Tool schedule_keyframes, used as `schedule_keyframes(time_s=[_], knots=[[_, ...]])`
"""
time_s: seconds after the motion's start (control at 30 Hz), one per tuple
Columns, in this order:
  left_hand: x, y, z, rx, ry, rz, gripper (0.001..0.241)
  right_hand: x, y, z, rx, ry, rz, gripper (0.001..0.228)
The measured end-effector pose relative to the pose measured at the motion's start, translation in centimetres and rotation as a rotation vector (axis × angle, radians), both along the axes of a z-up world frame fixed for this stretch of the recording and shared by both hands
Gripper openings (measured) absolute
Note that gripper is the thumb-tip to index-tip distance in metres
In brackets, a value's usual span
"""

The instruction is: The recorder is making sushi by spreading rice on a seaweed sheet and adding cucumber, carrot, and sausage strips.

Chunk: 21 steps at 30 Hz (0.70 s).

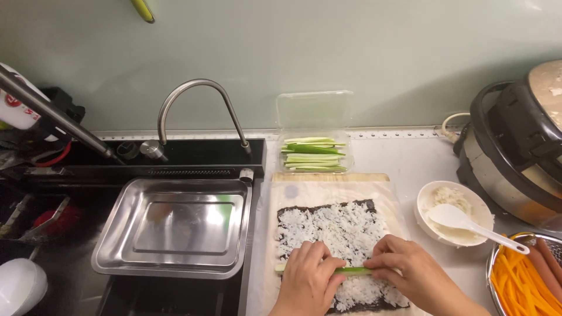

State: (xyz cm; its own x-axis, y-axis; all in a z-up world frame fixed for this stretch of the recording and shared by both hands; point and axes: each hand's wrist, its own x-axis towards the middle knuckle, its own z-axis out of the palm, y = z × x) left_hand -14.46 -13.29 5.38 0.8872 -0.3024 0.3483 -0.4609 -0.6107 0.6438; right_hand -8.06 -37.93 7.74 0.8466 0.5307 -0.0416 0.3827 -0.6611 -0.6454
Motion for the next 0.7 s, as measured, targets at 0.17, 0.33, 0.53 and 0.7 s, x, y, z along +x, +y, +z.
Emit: schedule_keyframes(time_s=[0.17,0.33,0.53,0.7], knots=[[0.3,-0.2,0.3,0.037,0.024,0.013,0.016,-0.3,-0.1,0.9,-0.043,-0.153,-0.021,0.032],[0.4,-0.3,0.8,0.012,0.005,0.021,0.016,-0.8,-0.7,-0.2,-0.069,-0.187,-0.055,0.025],[0.3,-0.5,0.5,0.007,0.015,0.058,0.009,-0.9,-1.1,-1.1,-0.043,-0.3,-0.015,0.015],[0.4,-0.5,0.3,-0.004,0.01,0.072,0.01,-1.0,-0.8,-0.5,-0.08,-0.281,-0.044,0.015]])
